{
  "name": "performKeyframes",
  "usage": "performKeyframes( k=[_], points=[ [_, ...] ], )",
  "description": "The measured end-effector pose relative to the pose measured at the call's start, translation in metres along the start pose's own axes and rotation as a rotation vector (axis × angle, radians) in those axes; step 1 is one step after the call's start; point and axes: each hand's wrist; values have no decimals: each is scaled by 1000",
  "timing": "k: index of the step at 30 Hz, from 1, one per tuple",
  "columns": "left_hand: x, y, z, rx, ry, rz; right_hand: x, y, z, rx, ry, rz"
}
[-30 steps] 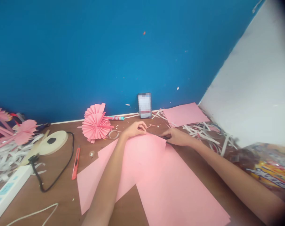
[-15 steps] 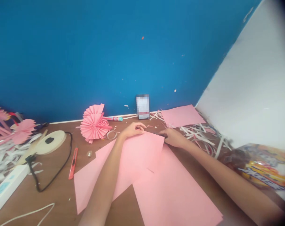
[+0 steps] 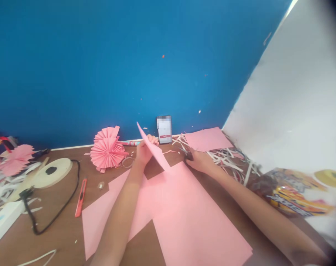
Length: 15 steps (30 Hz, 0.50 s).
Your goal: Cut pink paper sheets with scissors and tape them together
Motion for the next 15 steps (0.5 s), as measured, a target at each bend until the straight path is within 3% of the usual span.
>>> performKeyframes(
  k=[3, 6, 11, 15],
  points=[
    [2, -14, -5, 94, 136, 113, -4, -2, 2, 0, -16, 23],
    [8, -29, 0, 135, 187, 112, -7, -5, 5, 7, -36, 93],
    [18, -37, 15, 58, 176, -17, -4, -6, 6, 6, -14, 182],
    [23, -31, 26, -67, 73, -154, -5, -1, 6, -63, -51, 153]
  ],
)
Point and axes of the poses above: each hand's wrist, its own z-axis away from the middle knuckle, its own x-axis out of the palm, y = z × x, and after that the axes turned 5 degrees about x, right-handed
